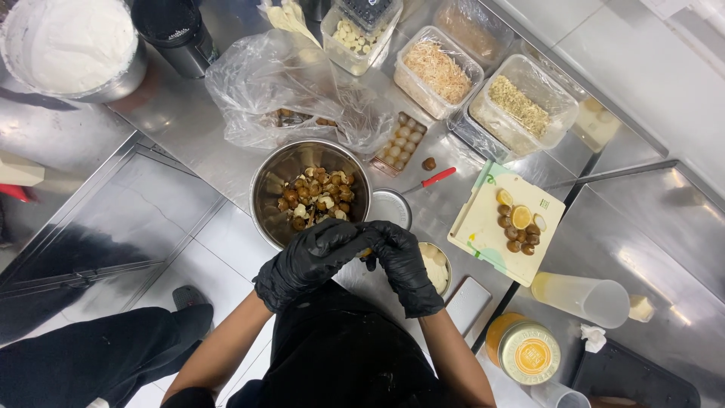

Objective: Peeling the skins off cooked chestnuts and placing them into a metal bowl on a commercial kitchen counter.

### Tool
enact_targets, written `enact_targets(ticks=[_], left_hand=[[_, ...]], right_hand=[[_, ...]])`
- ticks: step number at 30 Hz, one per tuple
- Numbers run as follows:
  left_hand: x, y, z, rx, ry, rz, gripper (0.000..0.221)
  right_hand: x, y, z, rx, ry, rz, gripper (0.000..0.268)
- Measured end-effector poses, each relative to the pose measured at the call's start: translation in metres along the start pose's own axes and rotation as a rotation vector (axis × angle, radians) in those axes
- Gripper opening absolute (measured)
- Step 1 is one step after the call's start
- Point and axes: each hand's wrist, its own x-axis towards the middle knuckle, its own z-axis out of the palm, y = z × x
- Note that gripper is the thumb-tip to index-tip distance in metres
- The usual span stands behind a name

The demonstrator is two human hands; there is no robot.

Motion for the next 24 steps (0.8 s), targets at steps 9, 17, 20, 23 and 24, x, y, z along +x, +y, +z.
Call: enact_targets(ticks=[9,17,20,23,24], left_hand=[[-0.007,0.010,0.017,-0.346,0.342,-0.322,0.027],[-0.031,-0.029,0.045,-1.383,0.665,-0.782,0.035],[-0.030,-0.027,0.045,-1.480,0.634,-0.883,0.037],[-0.020,-0.017,0.036,-1.469,0.565,-0.934,0.037],[-0.016,-0.012,0.031,-1.477,0.535,-0.933,0.036]], right_hand=[[-0.006,-0.002,0.019,-0.085,0.090,-0.152,0.025],[0.024,0.006,0.028,-0.372,0.079,-0.409,0.031],[0.032,0.016,0.019,-0.486,-0.002,-0.449,0.036],[0.029,0.011,0.014,-0.430,-0.016,-0.376,0.040],[0.026,0.005,0.014,-0.347,0.003,-0.314,0.040]])
